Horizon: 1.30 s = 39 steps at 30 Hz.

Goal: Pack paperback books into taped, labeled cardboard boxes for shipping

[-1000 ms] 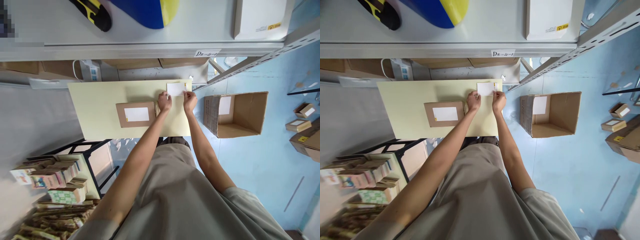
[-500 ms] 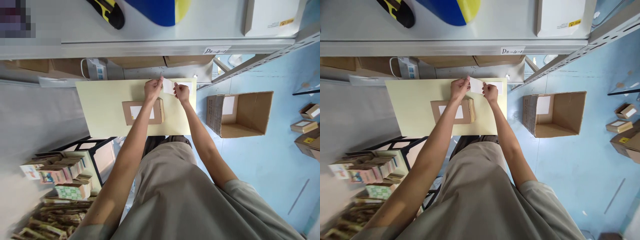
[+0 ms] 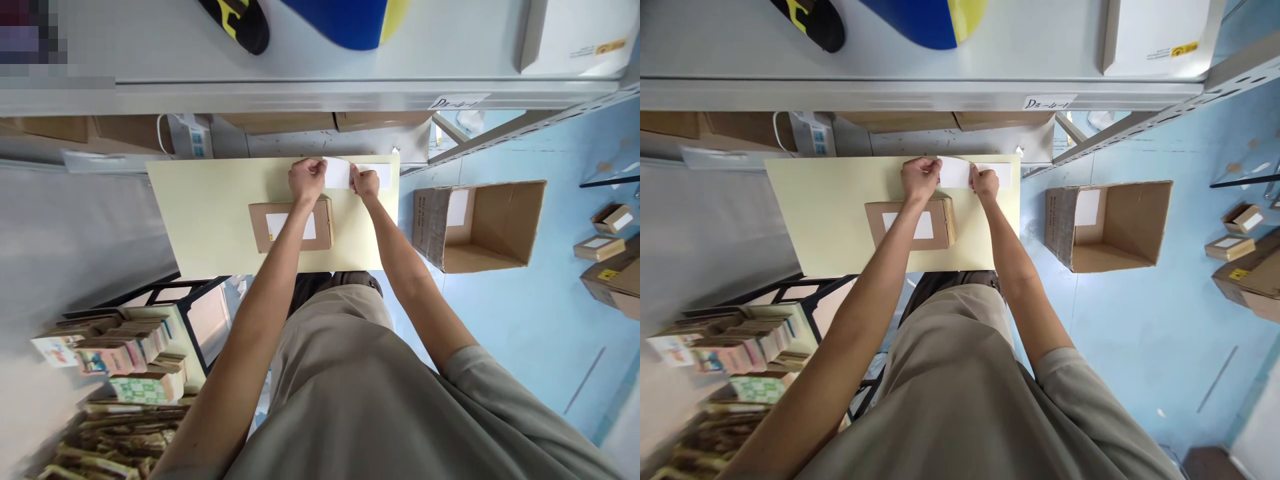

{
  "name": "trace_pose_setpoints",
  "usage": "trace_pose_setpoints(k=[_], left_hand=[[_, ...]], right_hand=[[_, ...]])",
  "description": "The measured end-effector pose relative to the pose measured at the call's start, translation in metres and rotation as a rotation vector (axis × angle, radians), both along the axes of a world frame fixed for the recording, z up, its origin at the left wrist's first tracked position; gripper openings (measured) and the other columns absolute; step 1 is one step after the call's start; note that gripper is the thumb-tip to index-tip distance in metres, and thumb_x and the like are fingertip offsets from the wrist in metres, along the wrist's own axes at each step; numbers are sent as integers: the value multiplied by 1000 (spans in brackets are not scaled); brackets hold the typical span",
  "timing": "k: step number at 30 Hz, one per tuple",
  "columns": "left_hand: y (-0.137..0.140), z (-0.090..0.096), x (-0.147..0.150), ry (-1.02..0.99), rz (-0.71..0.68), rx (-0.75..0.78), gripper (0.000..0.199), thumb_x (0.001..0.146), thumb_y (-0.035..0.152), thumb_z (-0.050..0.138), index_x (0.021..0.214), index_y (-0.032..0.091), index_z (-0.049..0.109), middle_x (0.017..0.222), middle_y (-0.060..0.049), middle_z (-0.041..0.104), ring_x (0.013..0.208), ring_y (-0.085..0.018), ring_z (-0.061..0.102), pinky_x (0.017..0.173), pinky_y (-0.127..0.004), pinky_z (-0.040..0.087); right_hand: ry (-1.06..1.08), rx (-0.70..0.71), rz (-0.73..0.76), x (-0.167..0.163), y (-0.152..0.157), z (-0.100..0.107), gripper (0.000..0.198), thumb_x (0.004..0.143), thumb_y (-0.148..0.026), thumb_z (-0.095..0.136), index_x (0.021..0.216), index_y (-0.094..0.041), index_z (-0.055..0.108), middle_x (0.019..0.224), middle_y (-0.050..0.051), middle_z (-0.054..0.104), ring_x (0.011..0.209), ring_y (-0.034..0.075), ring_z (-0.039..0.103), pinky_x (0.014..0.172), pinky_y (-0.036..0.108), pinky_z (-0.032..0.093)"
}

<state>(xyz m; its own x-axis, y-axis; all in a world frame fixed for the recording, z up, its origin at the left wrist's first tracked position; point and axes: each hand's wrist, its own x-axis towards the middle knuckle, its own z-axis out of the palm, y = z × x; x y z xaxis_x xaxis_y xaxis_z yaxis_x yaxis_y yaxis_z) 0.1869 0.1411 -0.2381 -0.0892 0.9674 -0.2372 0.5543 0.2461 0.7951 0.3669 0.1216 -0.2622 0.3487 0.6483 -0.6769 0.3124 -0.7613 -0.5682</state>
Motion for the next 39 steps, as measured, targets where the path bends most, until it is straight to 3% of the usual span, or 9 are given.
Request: trace_pose_setpoints(k=[4, 10, 17, 21, 28, 30, 32, 36, 39], left_hand=[[1, -3, -3, 59, 49, -111, 31, 106, 47, 76, 92, 20, 79, 94, -9, 82, 100, -26, 83, 98, -37, 62], [-1, -6, -9, 57, 67, -64, 20, 104, 35, 76, 89, 21, 78, 84, -6, 80, 95, -25, 81, 100, -36, 61], [-12, 17, 4, 100, 41, -19, 26, 105, 36, 72, 83, 23, 73, 86, -7, 81, 91, -25, 79, 95, -37, 61], [-19, 49, -11, 53, 97, 86, 31, 111, 46, 69, 92, 24, 77, 88, -6, 81, 88, -22, 77, 84, -32, 60], [-69, 142, -73, -159, 122, 167, 39, 113, 62, 67, 110, 27, 85, 87, -2, 82, 70, -16, 76, 64, -28, 60], [-91, 160, -83, -201, 134, 164, 41, 111, 65, 68, 112, 29, 87, 99, -3, 87, 64, -14, 76, 61, -28, 63], [-111, 171, -90, -229, 141, 161, 41, 109, 66, 71, 114, 29, 88, 108, -3, 89, 66, -14, 80, 65, -28, 68], [-144, 181, -102, -311, 122, 155, 39, 97, 63, 87, 117, 31, 91, 106, -4, 90, 81, -20, 88, 77, -33, 75], [-162, 188, -113, -343, 82, 165, 37, 88, 60, 96, 113, 33, 92, 110, -5, 91, 88, -24, 89, 86, -37, 77]], right_hand=[[-32, -38, -5, 0, 3, -3, 67, 117, -58, 67, 60, -23, 66, 48, -1, 61, 44, 12, 62, 64, 22, 59], [-25, -38, -9, 3, 6, -6, 70, 116, -56, 68, 54, -24, 61, 45, -3, 56, 38, 10, 55, 63, 23, 58], [-47, -48, -27, 1, 7, 0, 68, 117, -55, 68, 56, -23, 65, 44, -4, 57, 39, 9, 55, 61, 21, 56], [-60, -63, -25, -2, 5, 4, 66, 117, -57, 67, 61, -22, 67, 44, -4, 59, 38, 9, 55, 58, 20, 55], [22, -102, -98, -4, 13, 21, 66, 111, -69, 72, 63, -23, 67, 50, 2, 64, 40, 15, 61, 55, 26, 61], [43, -66, -82, -9, 10, 37, 70, 110, -76, 66, 65, -23, 69, 54, 4, 67, 45, 16, 65, 58, 28, 63], [86, 63, -54, -19, -8, 64, 77, 110, -85, 57, 67, -22, 70, 60, 5, 69, 51, 17, 69, 62, 29, 64], [442, 360, 30, -57, -79, 143, 85, 104, -99, 45, 80, -24, 77, 77, 7, 78, 72, 21, 80, 75, 32, 68], [640, 474, 74, -92, -132, 199, 74, 95, -100, 61, 84, -28, 77, 91, 8, 83, 83, 23, 83, 83, 38, 71]])
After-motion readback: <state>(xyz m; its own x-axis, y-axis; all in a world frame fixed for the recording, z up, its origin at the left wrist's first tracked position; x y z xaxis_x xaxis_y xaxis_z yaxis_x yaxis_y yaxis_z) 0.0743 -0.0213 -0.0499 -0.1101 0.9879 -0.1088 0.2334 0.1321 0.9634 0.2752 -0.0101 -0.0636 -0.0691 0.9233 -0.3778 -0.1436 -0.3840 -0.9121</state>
